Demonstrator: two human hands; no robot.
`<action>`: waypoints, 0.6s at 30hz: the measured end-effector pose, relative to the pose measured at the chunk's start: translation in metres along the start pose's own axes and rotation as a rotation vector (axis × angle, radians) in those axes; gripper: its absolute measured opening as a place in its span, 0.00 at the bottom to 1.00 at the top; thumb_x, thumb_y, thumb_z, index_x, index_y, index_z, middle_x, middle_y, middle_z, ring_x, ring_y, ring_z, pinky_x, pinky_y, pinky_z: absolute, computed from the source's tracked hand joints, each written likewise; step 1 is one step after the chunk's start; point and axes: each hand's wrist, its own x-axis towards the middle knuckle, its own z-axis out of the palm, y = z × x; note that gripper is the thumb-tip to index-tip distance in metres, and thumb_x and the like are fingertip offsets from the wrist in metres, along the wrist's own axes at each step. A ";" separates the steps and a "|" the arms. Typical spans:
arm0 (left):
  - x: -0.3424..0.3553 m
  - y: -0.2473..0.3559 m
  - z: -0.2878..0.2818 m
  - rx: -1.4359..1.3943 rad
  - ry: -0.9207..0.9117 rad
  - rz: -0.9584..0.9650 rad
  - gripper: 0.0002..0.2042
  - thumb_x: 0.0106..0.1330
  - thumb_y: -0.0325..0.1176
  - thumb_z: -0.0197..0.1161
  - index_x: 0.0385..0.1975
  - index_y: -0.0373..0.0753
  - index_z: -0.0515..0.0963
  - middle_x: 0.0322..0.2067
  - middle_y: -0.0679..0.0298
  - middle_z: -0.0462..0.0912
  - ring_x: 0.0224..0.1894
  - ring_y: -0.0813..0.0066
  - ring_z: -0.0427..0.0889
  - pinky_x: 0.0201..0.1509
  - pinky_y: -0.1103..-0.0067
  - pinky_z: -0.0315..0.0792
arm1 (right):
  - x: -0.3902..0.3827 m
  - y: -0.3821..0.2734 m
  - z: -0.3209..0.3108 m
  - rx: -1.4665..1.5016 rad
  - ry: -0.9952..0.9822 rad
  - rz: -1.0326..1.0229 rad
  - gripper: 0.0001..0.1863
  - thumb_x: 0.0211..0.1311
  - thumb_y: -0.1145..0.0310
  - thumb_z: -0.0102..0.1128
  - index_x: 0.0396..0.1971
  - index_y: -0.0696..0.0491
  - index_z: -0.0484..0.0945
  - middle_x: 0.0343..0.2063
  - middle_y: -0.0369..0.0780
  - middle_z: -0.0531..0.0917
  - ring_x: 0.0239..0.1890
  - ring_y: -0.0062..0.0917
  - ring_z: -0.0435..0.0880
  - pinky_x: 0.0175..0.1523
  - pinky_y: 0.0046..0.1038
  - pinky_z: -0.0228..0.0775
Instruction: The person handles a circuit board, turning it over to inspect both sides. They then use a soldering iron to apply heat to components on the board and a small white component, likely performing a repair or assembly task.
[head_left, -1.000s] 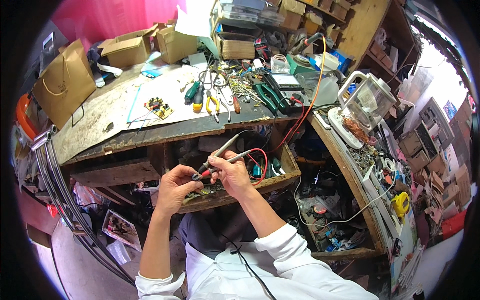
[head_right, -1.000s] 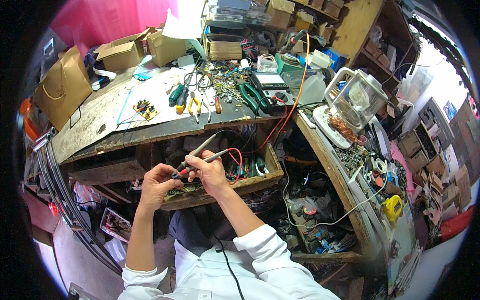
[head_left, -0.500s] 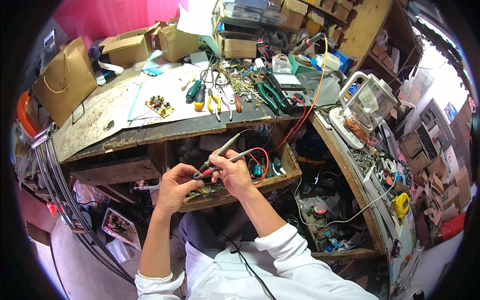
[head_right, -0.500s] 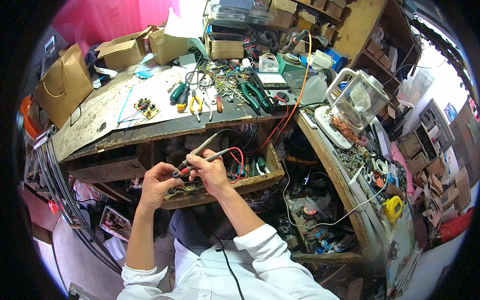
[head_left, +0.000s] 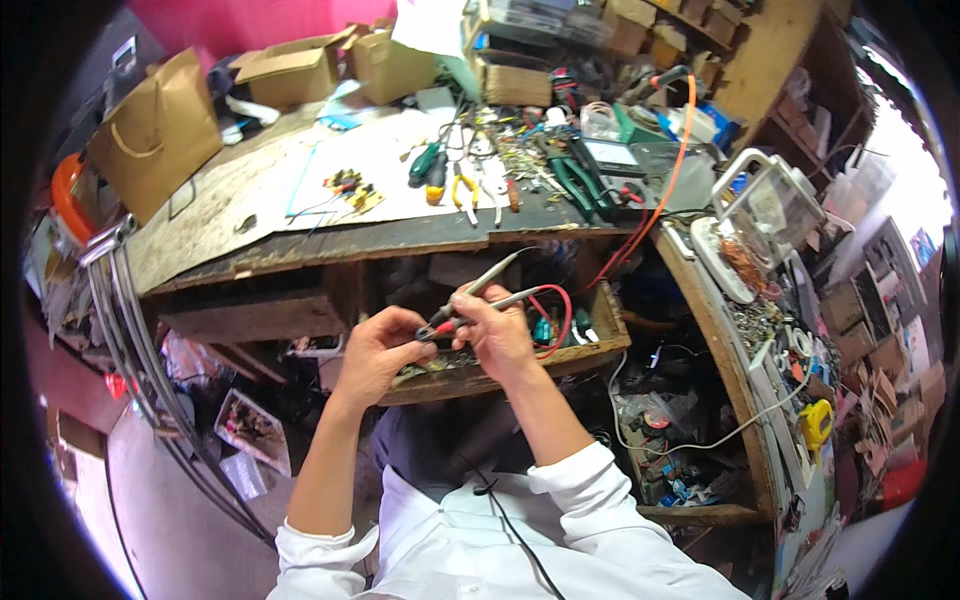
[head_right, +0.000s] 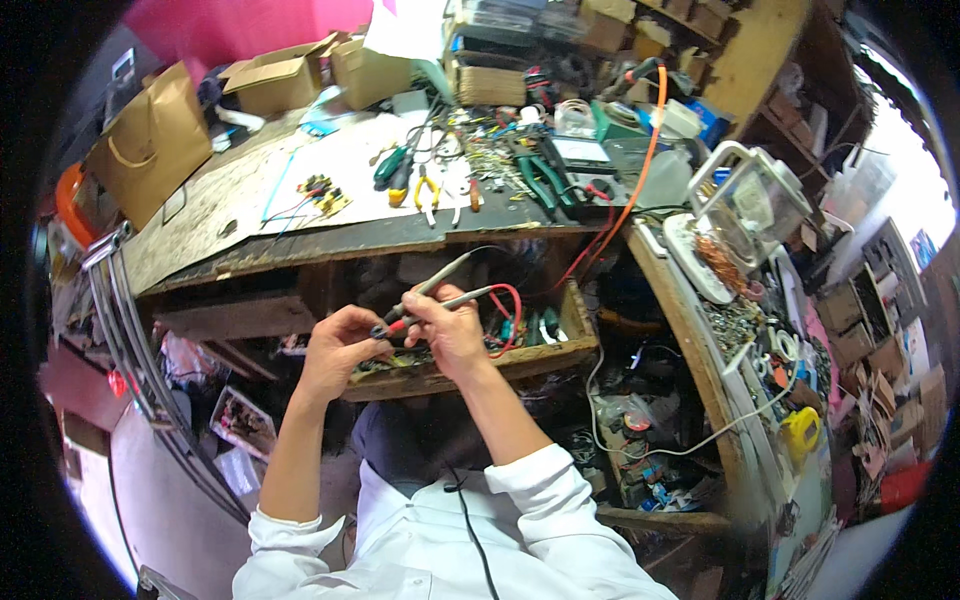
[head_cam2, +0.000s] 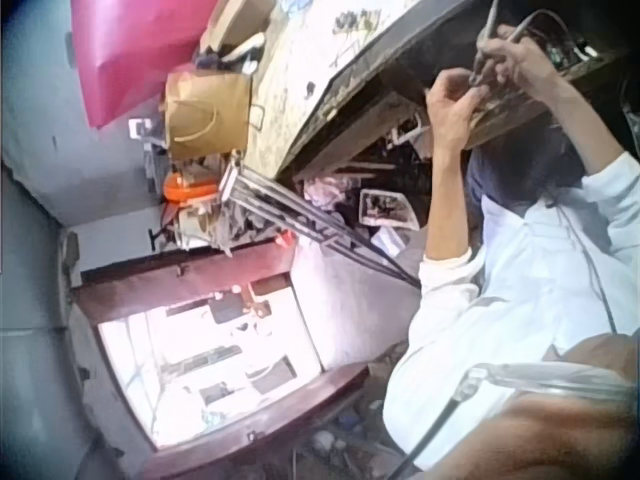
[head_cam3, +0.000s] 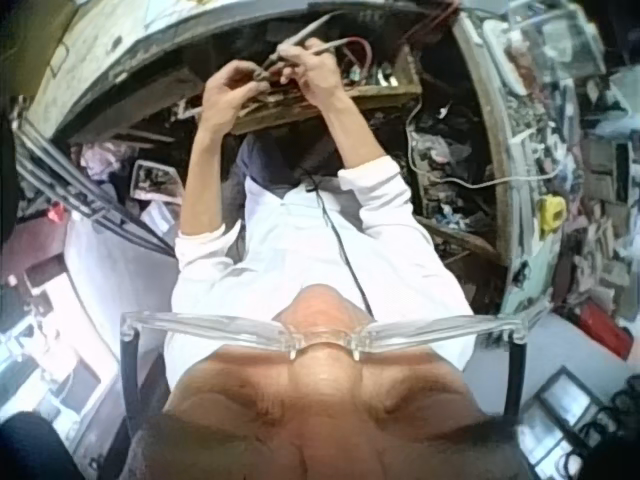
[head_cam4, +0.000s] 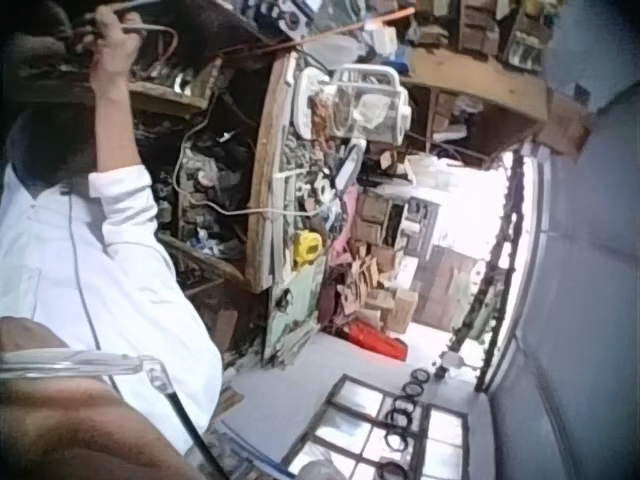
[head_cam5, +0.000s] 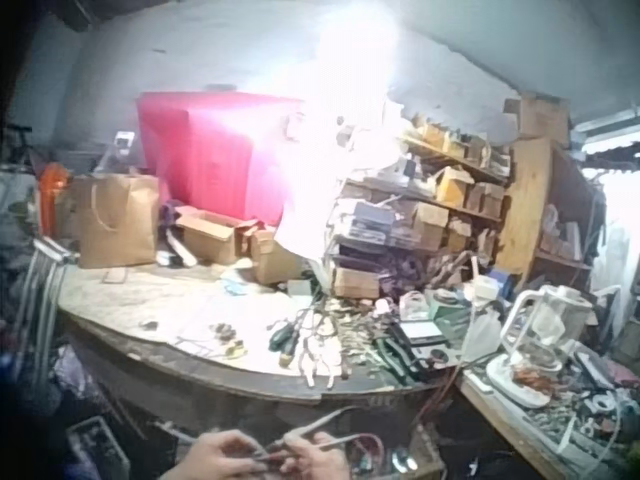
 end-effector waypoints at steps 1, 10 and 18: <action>0.001 -0.002 0.000 -0.011 -0.008 0.007 0.10 0.58 0.18 0.66 0.39 0.32 0.76 0.33 0.63 0.82 0.35 0.76 0.84 0.39 0.80 0.81 | 0.001 0.001 -0.002 0.003 -0.007 -0.015 0.05 0.61 0.73 0.64 0.35 0.57 0.79 0.26 0.38 0.83 0.18 0.17 0.80 0.22 0.20 0.76; 0.000 -0.004 -0.004 -0.067 -0.018 0.008 0.10 0.59 0.18 0.66 0.40 0.33 0.76 0.34 0.61 0.83 0.35 0.74 0.86 0.41 0.79 0.82 | -0.001 -0.001 0.003 0.022 -0.013 -0.025 0.05 0.61 0.73 0.64 0.34 0.58 0.79 0.25 0.38 0.82 0.18 0.18 0.80 0.22 0.20 0.76; 0.001 -0.004 -0.003 -0.068 -0.007 0.023 0.10 0.59 0.18 0.67 0.40 0.32 0.78 0.32 0.60 0.84 0.33 0.74 0.86 0.40 0.79 0.82 | 0.000 -0.001 0.002 -0.005 -0.002 0.002 0.06 0.60 0.73 0.65 0.34 0.58 0.79 0.26 0.38 0.83 0.17 0.17 0.79 0.21 0.20 0.75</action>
